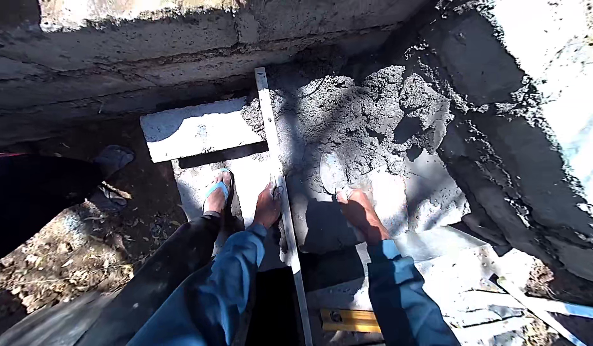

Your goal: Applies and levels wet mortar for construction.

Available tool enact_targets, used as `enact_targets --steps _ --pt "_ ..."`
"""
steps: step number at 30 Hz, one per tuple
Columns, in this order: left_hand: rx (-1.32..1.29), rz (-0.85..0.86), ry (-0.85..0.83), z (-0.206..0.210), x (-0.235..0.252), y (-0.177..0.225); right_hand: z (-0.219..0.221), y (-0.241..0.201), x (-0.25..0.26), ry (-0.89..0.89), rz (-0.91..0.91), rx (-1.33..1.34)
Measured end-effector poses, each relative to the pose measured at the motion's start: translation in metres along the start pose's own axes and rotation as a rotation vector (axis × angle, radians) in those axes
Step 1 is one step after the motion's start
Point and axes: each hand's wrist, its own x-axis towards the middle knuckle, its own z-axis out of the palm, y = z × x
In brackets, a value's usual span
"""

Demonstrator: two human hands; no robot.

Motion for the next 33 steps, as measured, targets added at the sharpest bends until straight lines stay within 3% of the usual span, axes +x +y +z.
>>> enact_targets --steps 3,8,13,18,21,24,27,33 --pt "0.005 -0.009 -0.008 -0.001 -0.001 0.004 -0.004 -0.003 -0.015 -0.064 -0.057 -0.094" --pt "-0.077 -0.020 0.005 0.001 -0.007 0.000 -0.002 0.003 0.013 0.036 -0.073 0.235" --pt "-0.067 -0.030 -0.003 0.001 -0.009 -0.002 0.030 -0.019 0.016 -0.039 -0.137 0.034" --pt "-0.058 -0.026 -0.001 0.001 -0.005 0.000 0.052 -0.035 -0.007 -0.140 -0.029 -0.169" --pt "-0.046 -0.029 -0.020 0.002 -0.007 0.000 0.037 -0.044 -0.028 -0.194 -0.026 -0.360" --pt "-0.040 -0.019 -0.017 -0.004 -0.006 0.002 0.007 -0.077 -0.041 -0.084 -0.036 -0.336" --pt "-0.050 0.006 -0.010 0.000 -0.008 0.000 0.010 -0.093 -0.010 0.088 -0.242 -0.291" --pt "-0.050 0.043 -0.010 0.000 -0.011 -0.007 0.033 -0.068 -0.004 -0.044 -0.174 -0.421"
